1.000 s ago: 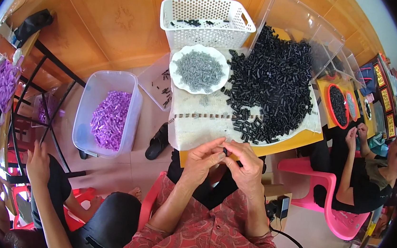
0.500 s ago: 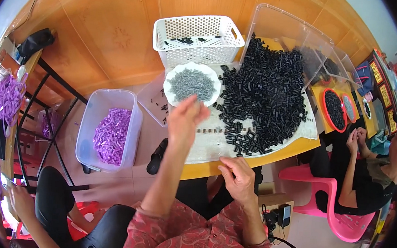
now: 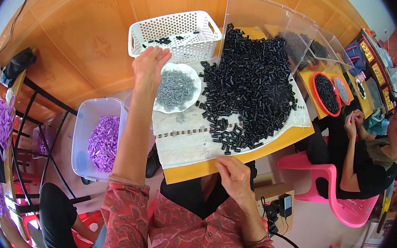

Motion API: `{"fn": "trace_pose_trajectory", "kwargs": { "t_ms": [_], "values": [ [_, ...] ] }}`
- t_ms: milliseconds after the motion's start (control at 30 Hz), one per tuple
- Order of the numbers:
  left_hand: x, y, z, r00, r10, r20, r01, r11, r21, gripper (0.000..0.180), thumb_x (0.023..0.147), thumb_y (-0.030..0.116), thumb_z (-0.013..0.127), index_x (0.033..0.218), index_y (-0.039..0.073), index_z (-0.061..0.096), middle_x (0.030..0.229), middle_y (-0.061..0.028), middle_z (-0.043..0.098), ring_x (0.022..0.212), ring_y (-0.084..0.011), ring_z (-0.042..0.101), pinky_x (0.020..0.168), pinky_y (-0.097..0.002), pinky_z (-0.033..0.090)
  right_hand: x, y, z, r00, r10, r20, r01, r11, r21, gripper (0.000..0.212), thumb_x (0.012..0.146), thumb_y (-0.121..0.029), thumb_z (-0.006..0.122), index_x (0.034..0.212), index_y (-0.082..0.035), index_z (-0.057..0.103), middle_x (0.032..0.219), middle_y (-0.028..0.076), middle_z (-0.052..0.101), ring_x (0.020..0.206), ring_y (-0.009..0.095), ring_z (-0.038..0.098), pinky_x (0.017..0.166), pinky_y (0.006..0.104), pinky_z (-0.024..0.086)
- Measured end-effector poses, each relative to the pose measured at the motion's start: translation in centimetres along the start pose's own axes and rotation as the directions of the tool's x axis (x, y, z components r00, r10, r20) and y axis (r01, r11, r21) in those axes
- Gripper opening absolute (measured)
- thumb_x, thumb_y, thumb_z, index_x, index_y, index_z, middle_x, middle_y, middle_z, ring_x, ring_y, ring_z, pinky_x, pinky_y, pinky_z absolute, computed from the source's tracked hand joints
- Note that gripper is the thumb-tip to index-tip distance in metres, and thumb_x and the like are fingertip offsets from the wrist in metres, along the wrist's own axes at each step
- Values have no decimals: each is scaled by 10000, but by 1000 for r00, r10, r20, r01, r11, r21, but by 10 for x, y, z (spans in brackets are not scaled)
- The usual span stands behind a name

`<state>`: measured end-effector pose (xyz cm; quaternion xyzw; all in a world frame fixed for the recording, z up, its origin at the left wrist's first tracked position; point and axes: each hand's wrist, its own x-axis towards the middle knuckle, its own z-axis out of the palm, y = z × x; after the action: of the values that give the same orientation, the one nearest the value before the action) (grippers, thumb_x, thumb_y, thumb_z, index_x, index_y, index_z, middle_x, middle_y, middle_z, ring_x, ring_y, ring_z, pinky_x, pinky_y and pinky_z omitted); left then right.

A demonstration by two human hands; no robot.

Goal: Assemble small black plastic components by joining multiple pieces together by hand.

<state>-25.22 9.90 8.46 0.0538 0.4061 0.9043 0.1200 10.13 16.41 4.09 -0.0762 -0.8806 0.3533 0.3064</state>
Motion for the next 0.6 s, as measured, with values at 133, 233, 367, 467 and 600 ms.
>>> {"fn": "trace_pose_trajectory", "kwargs": {
  "t_ms": [133, 233, 367, 467, 600],
  "values": [
    [-65, -7, -6, 997, -65, 35, 67, 997, -47, 261, 900, 24, 558, 1098, -135, 500, 964, -199, 589, 868, -288, 621, 837, -459, 550, 16, 20, -6, 991, 61, -118, -71, 994, -85, 113, 784, 23, 656, 894, 2, 638, 820, 138, 657, 725, 287, 641, 636, 337, 508],
    [-123, -1, -15, 989, -146, 27, 147, 989, -15, 245, 912, 44, 553, 1119, -86, 538, 975, -166, 619, 847, -236, 628, 823, -423, 552, 35, 28, -2, 985, 72, -157, -93, 987, -132, 130, 771, 26, 649, 889, -27, 634, 795, 125, 633, 717, 299, 626, 618, 370, 496],
    [-182, -15, -24, 976, -217, -38, 216, 976, -14, 237, 916, 34, 540, 1127, -75, 540, 986, -172, 621, 830, -222, 636, 814, -411, 559, 54, 44, 4, 980, 116, -159, -152, 959, -238, 141, 770, 1, 647, 900, -55, 649, 781, 103, 602, 725, 295, 608, 625, 380, 483],
    [-212, -31, -35, 962, -269, -35, 269, 963, -22, 223, 919, 11, 523, 1128, -63, 551, 989, -174, 630, 812, -209, 645, 788, -400, 571, 70, 47, 7, 986, 98, -135, -145, 905, -400, 161, 771, -10, 644, 922, -61, 664, 823, 85, 615, 760, 281, 608, 661, 376, 486],
    [-239, -43, -44, 940, -340, 16, 340, 940, 1, 214, 915, 9, 533, 1118, -50, 568, 979, -170, 645, 785, -209, 655, 763, -393, 581, 82, 53, 13, 996, 93, -5, -85, 887, -453, 182, 745, -37, 670, 923, -74, 677, 813, 76, 578, 769, 273, 589, 662, 383, 486]
  ]
}}
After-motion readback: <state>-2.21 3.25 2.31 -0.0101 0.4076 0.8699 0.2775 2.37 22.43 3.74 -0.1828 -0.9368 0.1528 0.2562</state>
